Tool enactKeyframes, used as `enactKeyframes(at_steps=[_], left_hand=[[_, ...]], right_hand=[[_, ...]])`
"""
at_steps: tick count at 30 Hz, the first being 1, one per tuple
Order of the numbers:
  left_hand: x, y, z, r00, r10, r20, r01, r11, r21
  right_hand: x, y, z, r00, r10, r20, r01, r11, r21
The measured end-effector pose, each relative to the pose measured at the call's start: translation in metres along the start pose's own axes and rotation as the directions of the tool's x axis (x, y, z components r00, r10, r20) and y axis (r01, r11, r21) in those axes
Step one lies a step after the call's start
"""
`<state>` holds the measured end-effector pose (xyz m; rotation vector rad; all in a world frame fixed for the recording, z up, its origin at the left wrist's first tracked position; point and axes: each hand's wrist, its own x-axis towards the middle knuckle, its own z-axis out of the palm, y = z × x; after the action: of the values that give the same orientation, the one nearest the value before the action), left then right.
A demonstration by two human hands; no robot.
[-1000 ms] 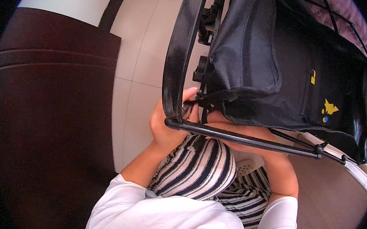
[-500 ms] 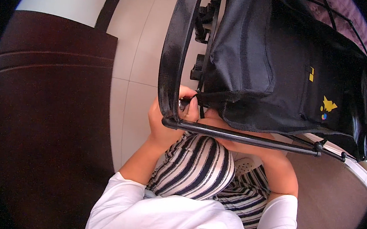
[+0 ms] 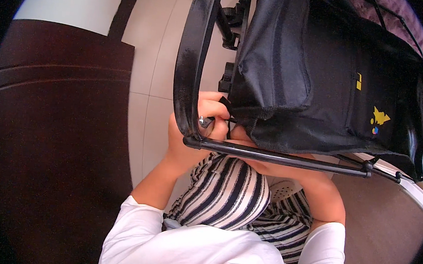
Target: The person attaches the fabric lining to a stroller frame by folding the edges over the metal bars and securing the hook-and-loop fasteners along the sides.
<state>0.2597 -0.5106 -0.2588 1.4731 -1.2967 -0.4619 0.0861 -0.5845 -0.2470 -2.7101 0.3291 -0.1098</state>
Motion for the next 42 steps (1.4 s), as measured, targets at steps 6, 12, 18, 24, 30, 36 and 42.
enactKeyframes(at_steps=[6, 12, 18, 24, 30, 36, 42], left_hand=[[0.008, 0.002, -0.016, 0.974, -0.105, 0.199, 0.111, 0.994, -0.021], [0.009, -0.004, -0.03, 0.911, -0.164, 0.38, 0.245, 0.953, -0.176], [0.01, -0.03, -0.037, 0.828, -0.038, 0.559, 0.372, 0.785, -0.496], [0.011, -0.03, -0.038, 0.825, -0.086, 0.559, 0.409, 0.773, -0.484], [0.009, -0.028, -0.026, 0.828, -0.015, 0.561, 0.431, 0.659, -0.617], [0.004, -0.03, -0.017, 0.839, 0.028, 0.544, 0.384, 0.678, -0.627], [0.003, -0.034, -0.012, 0.835, 0.018, 0.55, 0.42, 0.625, -0.658]], right_hand=[[0.009, -0.002, -0.003, 0.996, -0.077, -0.036, 0.082, 0.981, 0.174], [0.02, -0.01, -0.006, 0.999, -0.021, 0.038, 0.0, 0.875, 0.484], [0.035, -0.023, -0.015, 0.965, 0.024, -0.26, 0.134, 0.808, 0.573], [0.019, -0.024, -0.01, 0.986, 0.025, -0.168, 0.065, 0.859, 0.508], [0.011, -0.03, -0.001, 0.924, -0.034, -0.381, 0.176, 0.922, 0.344], [0.004, -0.029, 0.006, 0.905, -0.062, -0.422, 0.152, 0.971, 0.183], [0.027, -0.044, 0.005, 0.884, 0.158, -0.441, -0.024, 0.955, 0.294]])
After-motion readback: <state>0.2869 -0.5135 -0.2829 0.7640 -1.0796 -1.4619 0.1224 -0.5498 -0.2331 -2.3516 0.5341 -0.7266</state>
